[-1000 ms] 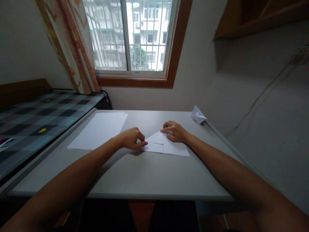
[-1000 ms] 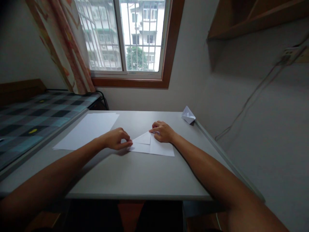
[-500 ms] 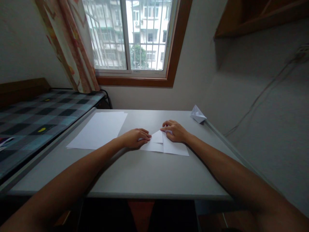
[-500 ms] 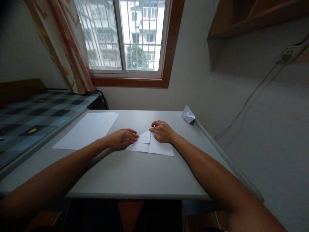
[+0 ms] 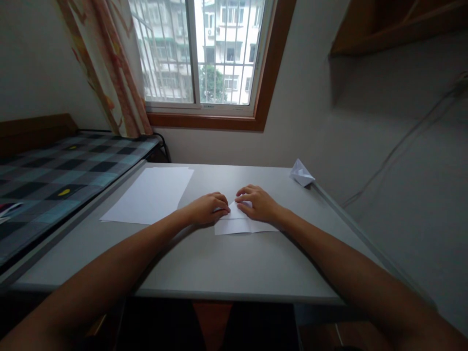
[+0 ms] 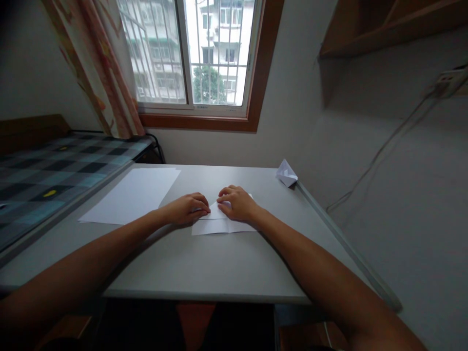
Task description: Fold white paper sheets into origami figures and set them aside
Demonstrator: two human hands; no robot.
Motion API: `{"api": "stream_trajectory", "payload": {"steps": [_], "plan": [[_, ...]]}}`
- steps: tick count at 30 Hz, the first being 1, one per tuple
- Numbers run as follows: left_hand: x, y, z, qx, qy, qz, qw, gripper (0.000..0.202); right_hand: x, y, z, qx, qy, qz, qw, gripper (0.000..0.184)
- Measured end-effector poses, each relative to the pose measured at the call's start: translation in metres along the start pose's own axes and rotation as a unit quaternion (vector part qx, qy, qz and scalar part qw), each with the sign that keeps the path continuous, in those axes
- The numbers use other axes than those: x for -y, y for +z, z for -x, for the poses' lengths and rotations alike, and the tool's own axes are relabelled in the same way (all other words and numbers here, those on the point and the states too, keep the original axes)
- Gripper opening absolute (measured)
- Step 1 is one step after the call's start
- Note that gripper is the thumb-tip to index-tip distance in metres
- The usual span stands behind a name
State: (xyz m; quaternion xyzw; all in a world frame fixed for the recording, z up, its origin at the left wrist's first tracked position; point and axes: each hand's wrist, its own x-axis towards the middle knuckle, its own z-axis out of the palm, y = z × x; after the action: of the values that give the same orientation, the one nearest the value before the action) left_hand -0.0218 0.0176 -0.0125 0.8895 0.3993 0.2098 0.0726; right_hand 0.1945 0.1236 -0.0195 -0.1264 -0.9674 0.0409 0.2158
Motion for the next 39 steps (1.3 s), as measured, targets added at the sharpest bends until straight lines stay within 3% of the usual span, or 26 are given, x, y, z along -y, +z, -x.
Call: {"api": "stream_trajectory", "payload": {"steps": [3, 8, 19, 31, 39], "plan": [[0.005, 0.000, 0.002, 0.006, -0.001, -0.012, 1.000, 0.024, 0.002, 0.003, 0.001, 0.017, 0.004, -0.001, 1.000, 0.022], [0.010, -0.002, 0.008, 0.038, -0.016, -0.063, 0.997, 0.041, 0.001, 0.001, 0.005, 0.021, 0.003, 0.008, 1.000, 0.026], [0.010, 0.001, 0.009, 0.071, -0.012, -0.131, 0.989, 0.045, 0.000, 0.001, 0.006, 0.031, -0.038, 0.004, 0.999, 0.027], [0.009, 0.001, 0.010, 0.051, -0.004, -0.133, 0.990, 0.044, 0.007, -0.001, 0.001, 0.055, -0.044, 0.004, 0.998, 0.031], [0.002, -0.005, 0.007, 0.039, 0.006, -0.132, 0.990, 0.034, 0.006, 0.002, 0.005, 0.035, -0.038, -0.002, 0.999, 0.030]]}}
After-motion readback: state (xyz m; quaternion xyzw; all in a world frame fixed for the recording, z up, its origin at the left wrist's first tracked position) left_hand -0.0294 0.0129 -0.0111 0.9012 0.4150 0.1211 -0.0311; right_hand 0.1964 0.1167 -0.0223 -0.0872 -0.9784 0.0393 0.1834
